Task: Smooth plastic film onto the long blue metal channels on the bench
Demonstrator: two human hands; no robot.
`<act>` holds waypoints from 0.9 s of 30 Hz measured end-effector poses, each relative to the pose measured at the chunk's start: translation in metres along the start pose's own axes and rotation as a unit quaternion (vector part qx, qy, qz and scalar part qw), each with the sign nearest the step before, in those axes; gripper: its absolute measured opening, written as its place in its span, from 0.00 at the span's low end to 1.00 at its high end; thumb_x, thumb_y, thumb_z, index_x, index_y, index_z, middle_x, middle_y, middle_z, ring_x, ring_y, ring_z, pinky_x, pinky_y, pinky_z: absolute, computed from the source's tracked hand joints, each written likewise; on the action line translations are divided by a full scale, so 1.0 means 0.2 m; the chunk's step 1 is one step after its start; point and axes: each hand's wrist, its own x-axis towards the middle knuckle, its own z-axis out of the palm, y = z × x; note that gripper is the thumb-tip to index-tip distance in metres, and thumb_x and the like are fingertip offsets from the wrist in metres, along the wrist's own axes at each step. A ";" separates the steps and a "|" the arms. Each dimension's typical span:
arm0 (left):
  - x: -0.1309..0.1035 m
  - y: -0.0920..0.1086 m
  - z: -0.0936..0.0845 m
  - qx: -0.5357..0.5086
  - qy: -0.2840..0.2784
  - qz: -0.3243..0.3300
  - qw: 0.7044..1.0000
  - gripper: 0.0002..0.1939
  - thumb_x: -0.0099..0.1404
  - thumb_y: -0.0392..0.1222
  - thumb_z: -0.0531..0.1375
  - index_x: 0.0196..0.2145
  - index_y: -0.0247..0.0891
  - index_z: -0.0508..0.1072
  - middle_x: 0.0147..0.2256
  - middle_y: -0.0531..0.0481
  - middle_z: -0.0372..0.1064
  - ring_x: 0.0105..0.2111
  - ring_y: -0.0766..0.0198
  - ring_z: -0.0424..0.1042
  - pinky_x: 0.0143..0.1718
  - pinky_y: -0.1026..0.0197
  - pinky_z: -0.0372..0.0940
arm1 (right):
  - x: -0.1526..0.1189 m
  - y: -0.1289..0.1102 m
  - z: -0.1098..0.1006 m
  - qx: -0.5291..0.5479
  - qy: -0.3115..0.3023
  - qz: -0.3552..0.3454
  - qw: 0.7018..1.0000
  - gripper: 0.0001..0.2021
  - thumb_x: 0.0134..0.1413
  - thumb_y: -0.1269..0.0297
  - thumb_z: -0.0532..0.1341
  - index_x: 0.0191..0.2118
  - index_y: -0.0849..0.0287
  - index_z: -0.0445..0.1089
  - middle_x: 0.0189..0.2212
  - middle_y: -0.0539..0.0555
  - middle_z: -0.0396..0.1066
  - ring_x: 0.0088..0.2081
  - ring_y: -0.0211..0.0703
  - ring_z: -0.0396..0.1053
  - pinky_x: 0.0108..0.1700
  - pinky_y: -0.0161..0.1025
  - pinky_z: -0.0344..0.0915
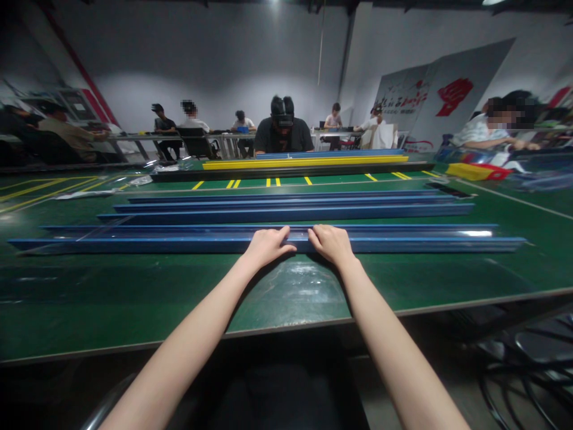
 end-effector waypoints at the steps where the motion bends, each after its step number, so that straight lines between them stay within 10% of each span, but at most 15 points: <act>1: 0.00 0.00 0.00 -0.001 -0.004 -0.005 1.000 0.19 0.59 0.55 0.55 0.41 0.39 0.64 0.33 0.47 0.73 0.35 0.58 0.72 0.32 0.63 0.61 | 0.00 0.00 0.00 -0.001 0.002 -0.001 1.000 0.21 0.59 0.58 0.42 0.28 0.59 0.68 0.29 0.54 0.72 0.29 0.37 0.66 0.27 0.35 0.45; 27: 0.00 0.00 0.02 -0.001 0.000 -0.019 1.000 0.19 0.58 0.56 0.55 0.39 0.39 0.65 0.36 0.46 0.72 0.38 0.58 0.71 0.34 0.63 0.61 | 0.03 -0.07 0.03 -0.023 0.073 -0.040 0.996 0.20 0.58 0.61 0.44 0.23 0.60 0.67 0.23 0.54 0.70 0.25 0.36 0.62 0.27 0.36 0.44</act>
